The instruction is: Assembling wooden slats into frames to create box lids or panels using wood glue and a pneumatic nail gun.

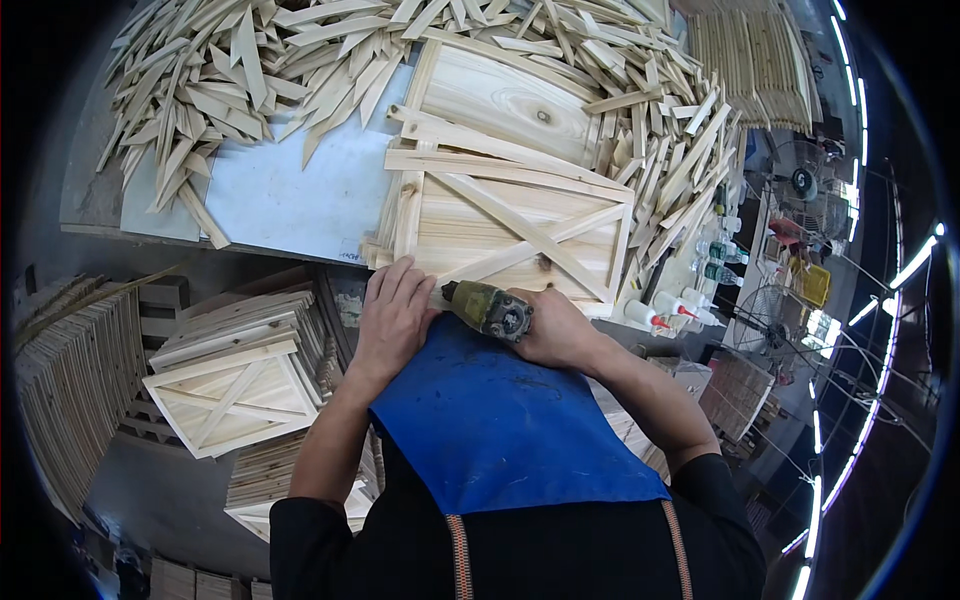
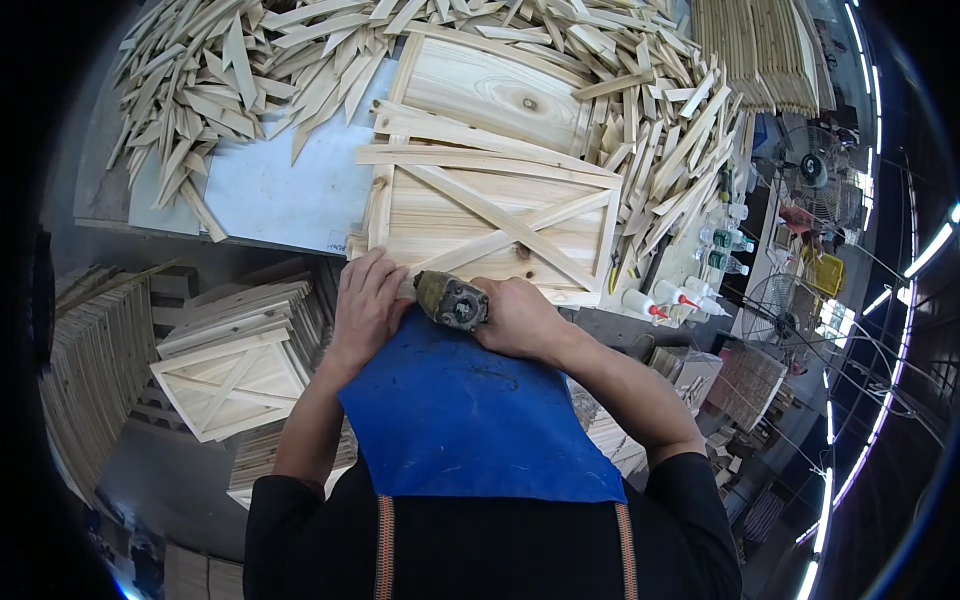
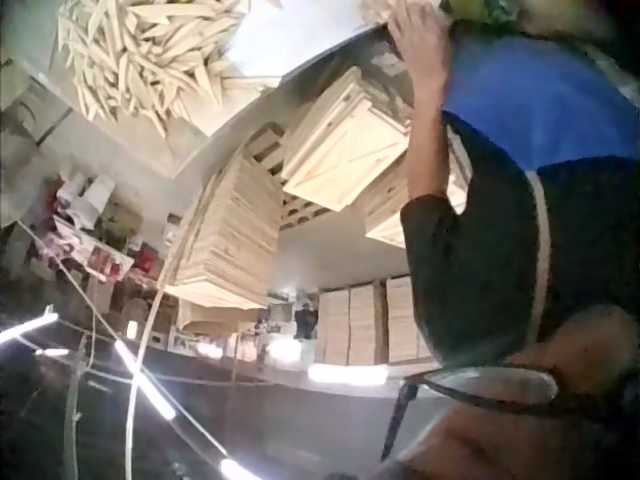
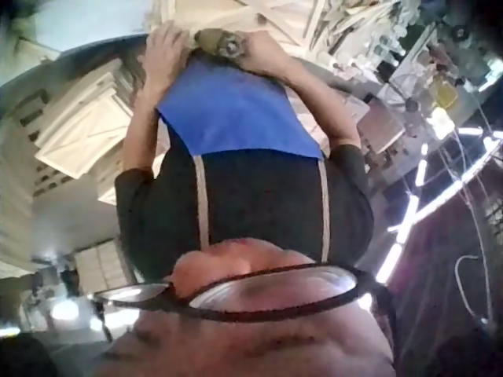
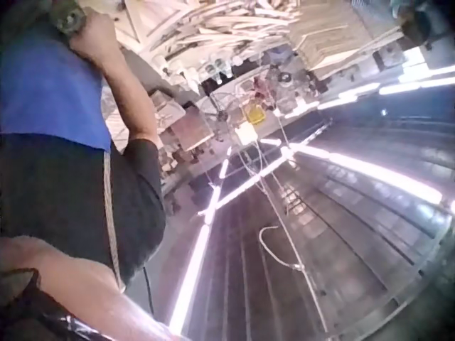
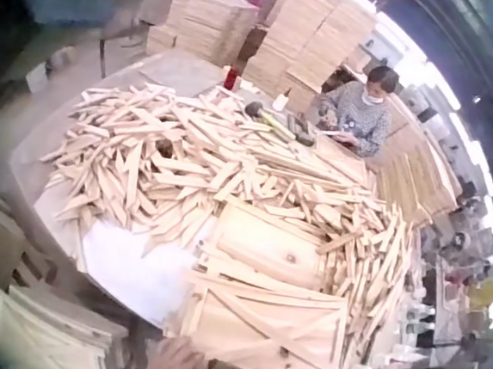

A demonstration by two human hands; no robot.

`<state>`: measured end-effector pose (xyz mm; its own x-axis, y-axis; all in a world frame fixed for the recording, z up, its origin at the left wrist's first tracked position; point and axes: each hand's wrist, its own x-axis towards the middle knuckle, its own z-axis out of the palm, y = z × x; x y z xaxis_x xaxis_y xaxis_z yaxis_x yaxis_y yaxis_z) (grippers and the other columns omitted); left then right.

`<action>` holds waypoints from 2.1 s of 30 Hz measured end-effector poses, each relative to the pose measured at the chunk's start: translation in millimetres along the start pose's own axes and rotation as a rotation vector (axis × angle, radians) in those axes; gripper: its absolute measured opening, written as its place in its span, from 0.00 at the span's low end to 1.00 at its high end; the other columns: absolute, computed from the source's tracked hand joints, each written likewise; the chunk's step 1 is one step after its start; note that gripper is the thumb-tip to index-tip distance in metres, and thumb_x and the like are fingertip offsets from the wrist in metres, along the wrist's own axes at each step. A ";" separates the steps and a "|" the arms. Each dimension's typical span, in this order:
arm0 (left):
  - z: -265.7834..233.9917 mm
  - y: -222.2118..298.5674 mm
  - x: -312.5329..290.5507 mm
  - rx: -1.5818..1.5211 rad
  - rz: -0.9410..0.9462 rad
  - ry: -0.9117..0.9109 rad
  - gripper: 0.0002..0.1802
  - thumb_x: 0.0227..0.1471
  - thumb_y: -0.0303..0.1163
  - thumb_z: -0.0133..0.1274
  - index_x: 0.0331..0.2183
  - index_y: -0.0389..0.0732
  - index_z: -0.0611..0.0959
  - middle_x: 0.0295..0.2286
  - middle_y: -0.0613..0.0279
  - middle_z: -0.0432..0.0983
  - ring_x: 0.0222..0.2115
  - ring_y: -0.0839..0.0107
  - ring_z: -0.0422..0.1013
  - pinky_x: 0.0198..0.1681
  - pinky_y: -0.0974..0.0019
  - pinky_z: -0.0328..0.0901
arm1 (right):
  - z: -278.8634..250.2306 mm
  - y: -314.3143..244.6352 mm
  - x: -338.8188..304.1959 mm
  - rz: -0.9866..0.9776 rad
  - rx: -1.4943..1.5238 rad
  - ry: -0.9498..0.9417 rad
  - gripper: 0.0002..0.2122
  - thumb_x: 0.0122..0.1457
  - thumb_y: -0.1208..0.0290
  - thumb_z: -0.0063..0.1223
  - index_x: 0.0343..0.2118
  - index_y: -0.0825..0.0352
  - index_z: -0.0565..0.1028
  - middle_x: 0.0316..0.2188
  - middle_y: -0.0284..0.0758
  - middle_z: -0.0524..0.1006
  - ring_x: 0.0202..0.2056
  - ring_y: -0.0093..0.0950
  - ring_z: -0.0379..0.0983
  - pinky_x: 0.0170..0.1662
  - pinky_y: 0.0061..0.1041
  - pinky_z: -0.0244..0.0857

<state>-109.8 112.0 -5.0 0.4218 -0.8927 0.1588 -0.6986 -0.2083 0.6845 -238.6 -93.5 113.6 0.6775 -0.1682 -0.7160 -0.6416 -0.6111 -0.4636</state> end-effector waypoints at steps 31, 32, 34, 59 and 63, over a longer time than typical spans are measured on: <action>60.7 64.9 171.5 0.257 0.127 -0.071 0.32 0.50 0.34 0.65 0.56 0.37 0.77 0.50 0.44 0.73 0.54 0.44 0.67 0.60 0.48 0.62 | 87.6 328.7 -100.8 0.707 0.258 0.693 0.21 0.58 0.66 0.56 0.50 0.72 0.69 0.36 0.57 0.81 0.41 0.55 0.79 0.47 0.50 0.73; 73.3 67.8 187.2 0.292 0.148 -0.045 0.31 0.51 0.34 0.64 0.56 0.38 0.77 0.51 0.44 0.73 0.54 0.45 0.68 0.59 0.49 0.63 | 87.1 331.3 -90.0 0.676 0.262 0.683 0.21 0.58 0.66 0.56 0.50 0.72 0.68 0.36 0.57 0.81 0.40 0.55 0.80 0.47 0.50 0.73; 90.7 71.0 211.4 0.330 0.118 -0.127 0.30 0.52 0.34 0.63 0.56 0.38 0.77 0.51 0.45 0.73 0.54 0.46 0.68 0.59 0.49 0.64 | 88.0 337.6 -69.4 0.636 0.298 0.677 0.21 0.58 0.66 0.56 0.50 0.72 0.68 0.35 0.57 0.81 0.40 0.55 0.80 0.48 0.50 0.73; -86.7 126.6 -40.1 0.050 -0.705 1.205 0.22 0.68 0.39 0.50 0.55 0.33 0.74 0.42 0.51 0.77 0.43 0.65 0.73 0.48 0.63 0.67 | 113.1 423.6 -28.6 -0.190 -0.012 0.919 0.35 0.59 0.73 0.62 0.67 0.74 0.59 0.53 0.52 0.73 0.51 0.45 0.73 0.55 0.38 0.68; -80.0 48.1 -193.7 0.060 -1.084 1.661 0.29 0.68 0.44 0.46 0.54 0.25 0.71 0.48 0.39 0.75 0.44 0.53 0.75 0.50 0.57 0.69 | 91.2 410.2 -3.5 -0.192 0.100 0.896 0.32 0.61 0.72 0.60 0.66 0.74 0.61 0.49 0.50 0.76 0.48 0.40 0.76 0.53 0.36 0.69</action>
<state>-178.9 306.9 54.1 0.6122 0.7699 0.1805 0.1746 -0.3542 0.9187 -537.0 -273.0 -121.8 0.7739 -0.6325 0.0300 -0.4896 -0.6278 -0.6051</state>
